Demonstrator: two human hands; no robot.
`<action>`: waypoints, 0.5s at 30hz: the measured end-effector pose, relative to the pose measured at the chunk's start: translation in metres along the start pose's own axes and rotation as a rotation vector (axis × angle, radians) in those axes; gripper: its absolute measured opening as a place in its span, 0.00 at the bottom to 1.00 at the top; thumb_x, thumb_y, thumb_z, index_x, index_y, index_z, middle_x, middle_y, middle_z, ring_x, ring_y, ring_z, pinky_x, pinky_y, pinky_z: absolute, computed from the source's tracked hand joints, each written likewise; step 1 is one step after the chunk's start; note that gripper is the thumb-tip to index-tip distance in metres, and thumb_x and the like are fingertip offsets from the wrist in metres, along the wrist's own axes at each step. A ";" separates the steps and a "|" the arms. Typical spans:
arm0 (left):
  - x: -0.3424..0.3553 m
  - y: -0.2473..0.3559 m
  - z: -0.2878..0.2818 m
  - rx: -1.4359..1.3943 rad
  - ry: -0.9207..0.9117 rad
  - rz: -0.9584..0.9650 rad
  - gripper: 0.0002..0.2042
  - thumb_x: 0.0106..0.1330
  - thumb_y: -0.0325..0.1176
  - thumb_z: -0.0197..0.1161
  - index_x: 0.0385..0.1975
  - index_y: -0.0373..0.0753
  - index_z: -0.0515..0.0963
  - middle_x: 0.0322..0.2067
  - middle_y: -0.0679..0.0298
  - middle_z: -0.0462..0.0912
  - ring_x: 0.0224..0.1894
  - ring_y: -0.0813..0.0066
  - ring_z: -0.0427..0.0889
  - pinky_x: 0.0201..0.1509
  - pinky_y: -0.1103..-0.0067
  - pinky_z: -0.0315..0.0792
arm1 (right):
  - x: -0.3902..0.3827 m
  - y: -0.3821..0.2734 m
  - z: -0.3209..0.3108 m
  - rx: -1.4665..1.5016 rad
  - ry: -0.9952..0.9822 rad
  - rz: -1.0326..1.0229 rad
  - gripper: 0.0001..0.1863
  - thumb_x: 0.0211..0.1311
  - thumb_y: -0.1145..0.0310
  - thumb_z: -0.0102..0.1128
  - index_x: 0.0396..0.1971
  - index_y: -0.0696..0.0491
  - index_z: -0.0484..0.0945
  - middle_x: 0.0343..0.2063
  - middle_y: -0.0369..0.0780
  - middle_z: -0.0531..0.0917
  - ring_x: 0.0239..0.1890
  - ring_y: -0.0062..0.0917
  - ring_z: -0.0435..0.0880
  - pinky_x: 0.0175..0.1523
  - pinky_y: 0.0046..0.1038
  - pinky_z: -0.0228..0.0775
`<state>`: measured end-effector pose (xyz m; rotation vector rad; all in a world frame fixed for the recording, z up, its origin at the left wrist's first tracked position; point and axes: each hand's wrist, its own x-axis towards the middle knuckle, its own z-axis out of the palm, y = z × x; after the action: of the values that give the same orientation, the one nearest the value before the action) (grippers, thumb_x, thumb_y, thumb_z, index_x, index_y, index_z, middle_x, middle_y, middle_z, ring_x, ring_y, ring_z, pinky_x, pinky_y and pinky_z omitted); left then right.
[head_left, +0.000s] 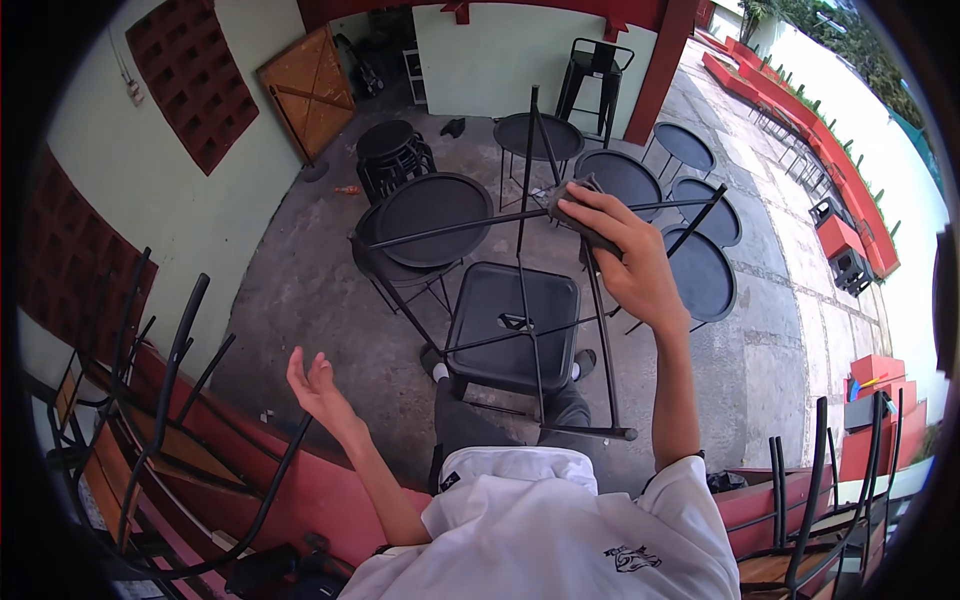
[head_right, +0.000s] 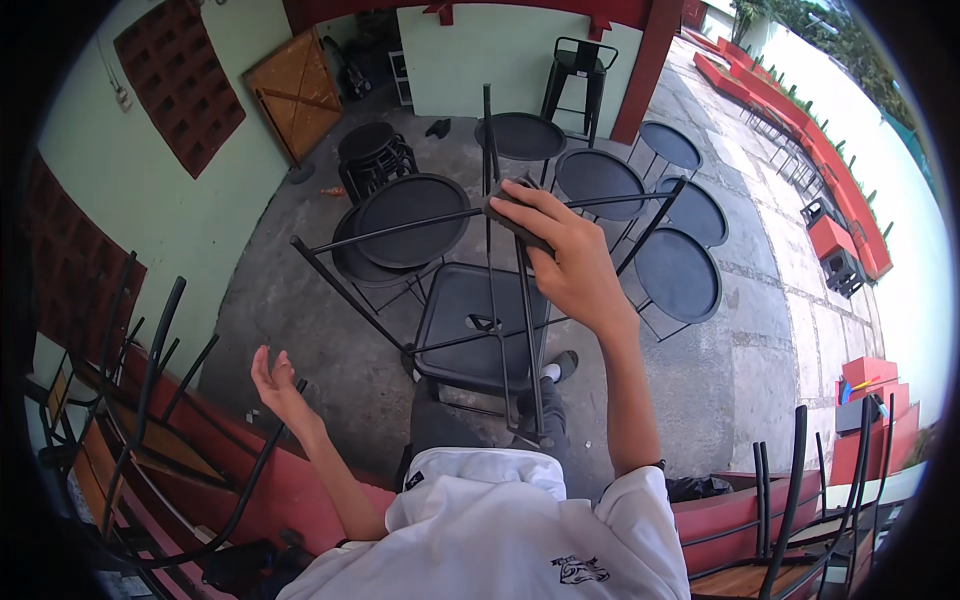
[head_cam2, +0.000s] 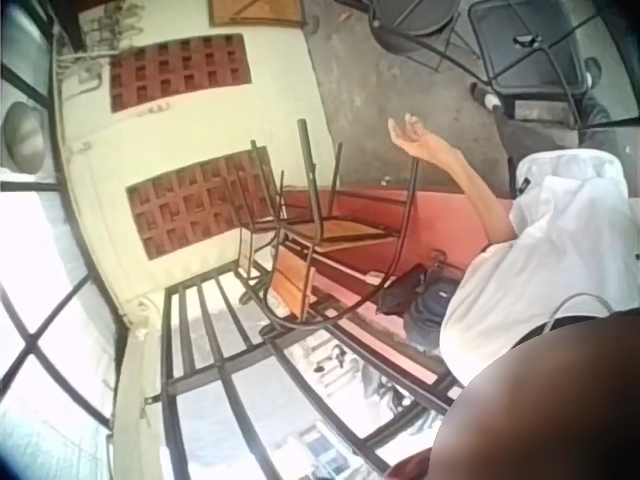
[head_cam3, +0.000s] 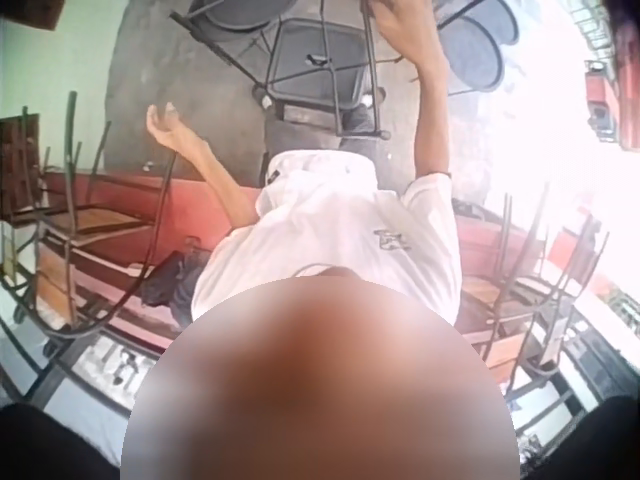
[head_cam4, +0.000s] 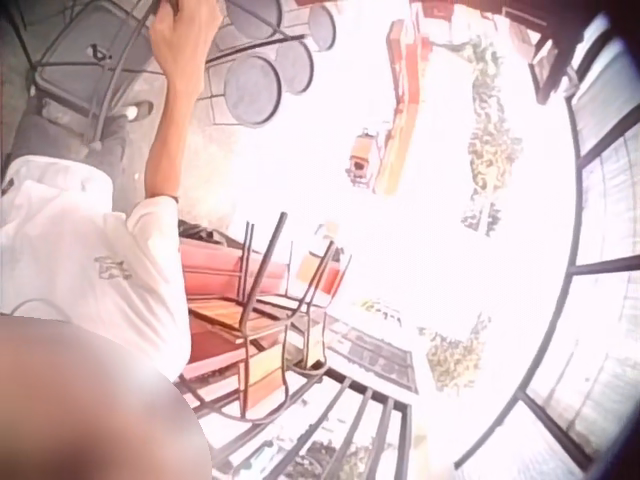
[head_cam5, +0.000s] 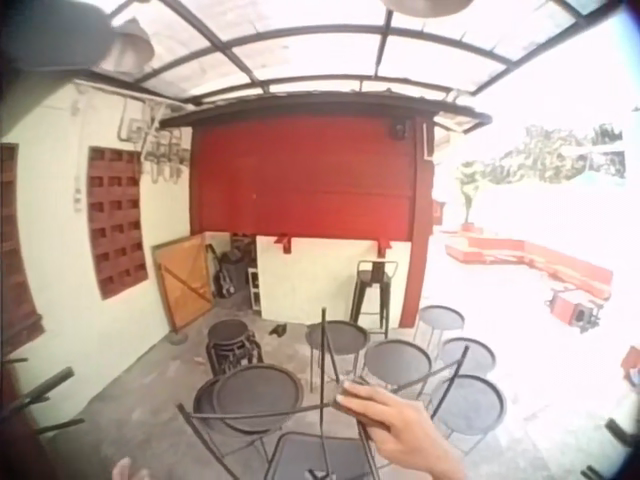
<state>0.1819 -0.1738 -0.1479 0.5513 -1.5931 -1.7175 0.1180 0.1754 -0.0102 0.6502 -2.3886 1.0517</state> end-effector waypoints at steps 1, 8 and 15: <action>-0.005 0.007 0.013 -0.034 -0.010 0.062 0.19 0.63 0.22 0.54 0.55 0.36 0.66 0.59 0.59 0.68 0.51 0.70 0.73 0.57 0.77 0.65 | -0.001 -0.001 0.001 -0.001 0.002 -0.010 0.29 0.47 0.89 0.46 0.51 0.55 0.78 0.56 0.42 0.77 0.58 0.37 0.76 0.61 0.29 0.65; -0.041 0.080 0.126 0.094 -0.500 0.720 0.11 0.57 0.23 0.58 0.41 0.38 0.75 0.50 0.59 0.76 0.52 0.63 0.73 0.53 0.72 0.62 | -0.017 -0.018 0.004 -0.025 -0.005 0.011 0.29 0.46 0.90 0.47 0.50 0.55 0.79 0.55 0.43 0.77 0.58 0.39 0.76 0.60 0.29 0.66; -0.034 0.062 0.197 0.444 -0.487 1.008 0.10 0.58 0.37 0.63 0.39 0.48 0.80 0.42 0.70 0.77 0.52 0.69 0.69 0.50 0.62 0.54 | -0.037 -0.034 0.020 0.009 0.012 -0.009 0.24 0.45 0.90 0.48 0.43 0.56 0.81 0.52 0.42 0.79 0.53 0.38 0.80 0.55 0.29 0.71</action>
<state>0.0733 -0.0155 -0.0643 -0.4858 -2.0794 -0.7458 0.1629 0.1483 -0.0248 0.6550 -2.3699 1.0609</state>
